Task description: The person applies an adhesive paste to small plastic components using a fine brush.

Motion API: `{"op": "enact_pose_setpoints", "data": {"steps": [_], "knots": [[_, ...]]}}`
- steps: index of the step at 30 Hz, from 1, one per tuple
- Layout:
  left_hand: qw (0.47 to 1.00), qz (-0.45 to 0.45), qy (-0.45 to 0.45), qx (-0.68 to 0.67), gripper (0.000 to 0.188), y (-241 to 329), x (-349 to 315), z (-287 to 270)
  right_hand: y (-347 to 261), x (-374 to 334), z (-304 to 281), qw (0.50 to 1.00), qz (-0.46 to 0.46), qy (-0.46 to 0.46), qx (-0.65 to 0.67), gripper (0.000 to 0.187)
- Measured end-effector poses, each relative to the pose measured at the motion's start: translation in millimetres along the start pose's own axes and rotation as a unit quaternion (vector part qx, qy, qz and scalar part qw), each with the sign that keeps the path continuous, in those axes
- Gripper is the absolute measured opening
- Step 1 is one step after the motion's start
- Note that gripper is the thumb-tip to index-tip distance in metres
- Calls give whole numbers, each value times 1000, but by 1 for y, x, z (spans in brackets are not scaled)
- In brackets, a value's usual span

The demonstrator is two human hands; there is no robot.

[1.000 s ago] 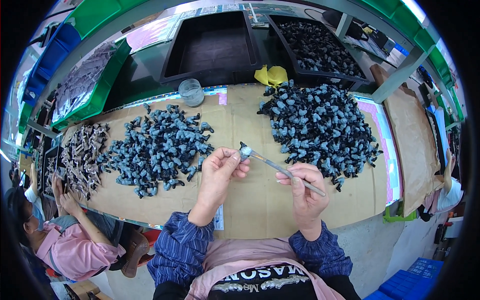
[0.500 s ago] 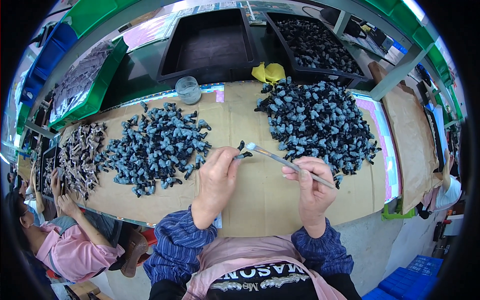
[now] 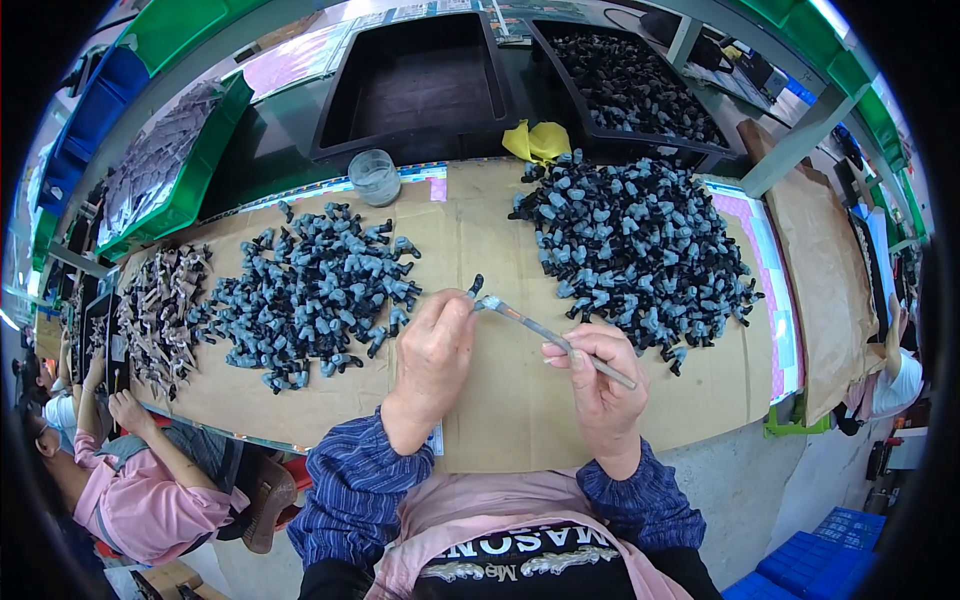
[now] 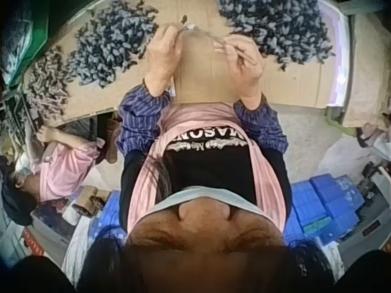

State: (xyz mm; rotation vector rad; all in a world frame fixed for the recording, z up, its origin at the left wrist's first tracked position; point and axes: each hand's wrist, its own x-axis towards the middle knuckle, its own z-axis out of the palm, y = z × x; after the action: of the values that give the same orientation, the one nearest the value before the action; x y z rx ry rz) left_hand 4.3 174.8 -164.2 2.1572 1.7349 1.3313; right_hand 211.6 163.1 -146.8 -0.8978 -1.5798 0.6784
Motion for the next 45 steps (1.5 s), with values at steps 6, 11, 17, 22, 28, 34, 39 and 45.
{"op": "enact_pose_setpoints", "data": {"steps": [6, 11, 17, 22, 28, 34, 39, 45], "knots": [[998, -54, 3, -19, 17, -3, 2, -1, 0, -10, 2, 1000, 10, -3, -21, 7], [998, -64, -17, 3, 14, -3, 1, -6, 0, -11, -4, 1000, -19, 5, -23, 8], [998, -62, -32, 11, 14, 0, 2, -6, 3, -4, -3, 996, -64, -35, -60, 7], [996, -47, -31, 62, 17, -16, 6, -42, 11, -13, -21, 998, -9, -16, -53, 7], [974, 14, -16, 225, 26, -44, 36, -101, 25, -22, -56, 994, 74, 86, -1, 12], [994, -55, -92, -9, 14, -25, 60, 15, 24, -21, -66, 983, 91, 154, 50, 13], [971, -135, -189, -65, 20, -11, 82, 97, 19, -20, -74, 982, 71, 167, 47, 13], [976, -67, -196, -59, 22, -17, 54, 96, 22, -22, -75, 978, 88, 180, 55, 15]]}}
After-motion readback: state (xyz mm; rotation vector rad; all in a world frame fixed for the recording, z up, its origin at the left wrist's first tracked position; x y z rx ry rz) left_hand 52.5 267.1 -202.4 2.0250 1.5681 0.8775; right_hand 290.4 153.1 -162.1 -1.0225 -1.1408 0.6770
